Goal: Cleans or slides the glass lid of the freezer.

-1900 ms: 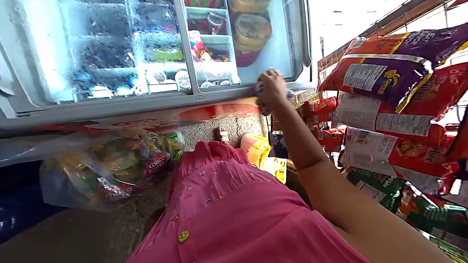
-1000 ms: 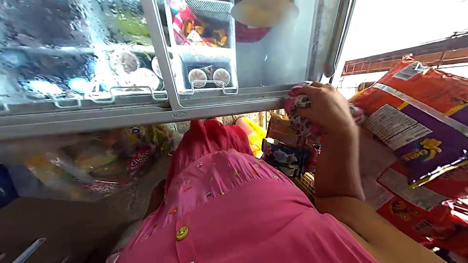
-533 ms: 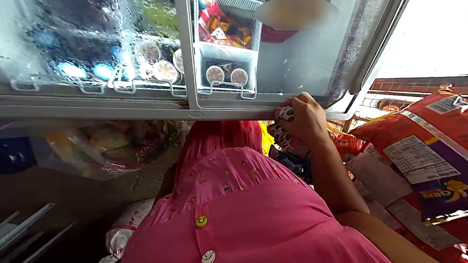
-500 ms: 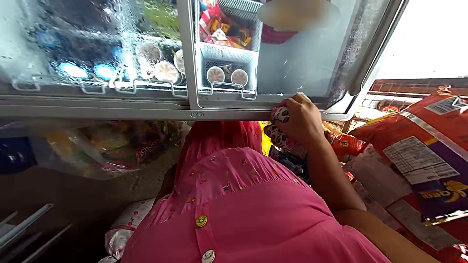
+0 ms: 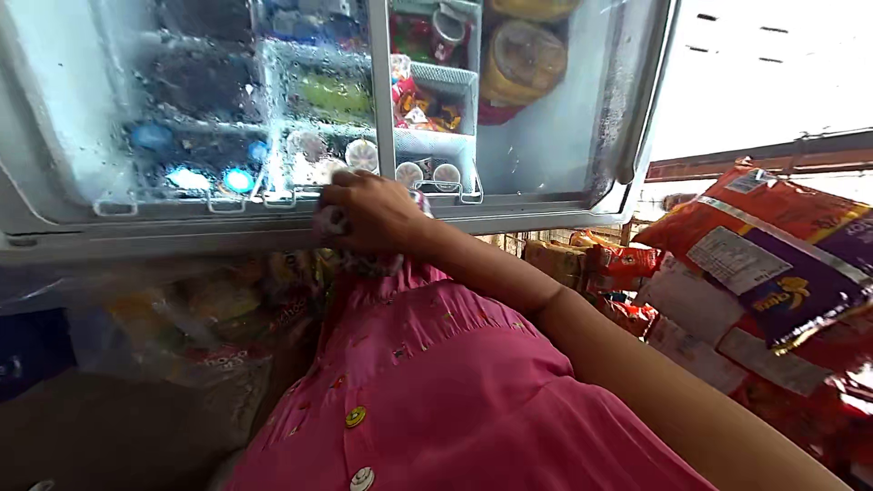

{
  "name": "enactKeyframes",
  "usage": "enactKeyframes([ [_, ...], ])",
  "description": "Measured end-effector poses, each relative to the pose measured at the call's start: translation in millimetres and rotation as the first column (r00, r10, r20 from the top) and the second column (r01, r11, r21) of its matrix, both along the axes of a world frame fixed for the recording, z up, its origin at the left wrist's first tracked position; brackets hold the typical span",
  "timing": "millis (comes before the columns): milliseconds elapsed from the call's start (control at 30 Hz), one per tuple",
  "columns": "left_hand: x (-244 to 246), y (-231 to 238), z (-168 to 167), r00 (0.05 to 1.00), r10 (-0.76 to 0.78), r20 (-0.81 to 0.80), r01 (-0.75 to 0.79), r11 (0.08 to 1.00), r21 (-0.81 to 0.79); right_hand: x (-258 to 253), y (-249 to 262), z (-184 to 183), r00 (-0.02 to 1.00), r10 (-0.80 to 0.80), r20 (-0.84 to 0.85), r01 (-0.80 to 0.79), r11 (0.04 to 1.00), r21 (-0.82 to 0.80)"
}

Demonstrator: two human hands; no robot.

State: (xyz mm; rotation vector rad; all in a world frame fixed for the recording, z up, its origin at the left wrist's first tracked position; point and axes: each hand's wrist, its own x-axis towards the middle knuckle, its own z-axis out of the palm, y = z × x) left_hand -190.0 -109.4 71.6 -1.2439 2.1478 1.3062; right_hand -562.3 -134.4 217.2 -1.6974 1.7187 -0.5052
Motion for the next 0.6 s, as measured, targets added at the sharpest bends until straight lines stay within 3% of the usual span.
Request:
enactKeyframes([
  [33,-24,-15,45,0.994,0.100,-0.044,-0.103,0.992,-0.071,8,-15,10,1.000,-0.004,-0.009,0.004,1.000,-0.021],
  [100,-40,-32,84,0.917,0.204,-0.344,-0.333,0.866,-0.373,22,-38,23,1.000,-0.004,-0.017,0.003,0.997,-0.074],
  [167,-45,-53,102,0.797,0.148,-0.586,-0.490,0.726,-0.483,37,-52,27,1.000,0.017,0.006,-0.016,0.993,-0.117],
  [233,-56,-72,114,0.724,0.034,-0.689,-0.544,0.643,-0.539,53,-60,24,0.999,0.037,0.030,-0.032,0.991,-0.129],
  [333,-85,-90,115,0.765,-0.060,-0.641,-0.477,0.616,-0.628,52,-69,19,0.994,0.091,0.067,-0.094,0.994,0.052],
  [400,-103,-100,99,0.828,-0.077,-0.555,-0.385,0.641,-0.664,22,-75,20,0.996,0.052,0.078,-0.056,0.997,0.055],
  [500,-120,-99,73,0.852,-0.032,-0.522,-0.357,0.695,-0.625,-63,-88,36,0.993,-0.116,0.023,0.118,0.986,-0.120],
  [600,-125,-95,63,0.850,-0.001,-0.527,-0.380,0.691,-0.614,-166,-116,64,0.933,-0.332,-0.141,0.324,0.943,-0.077],
])
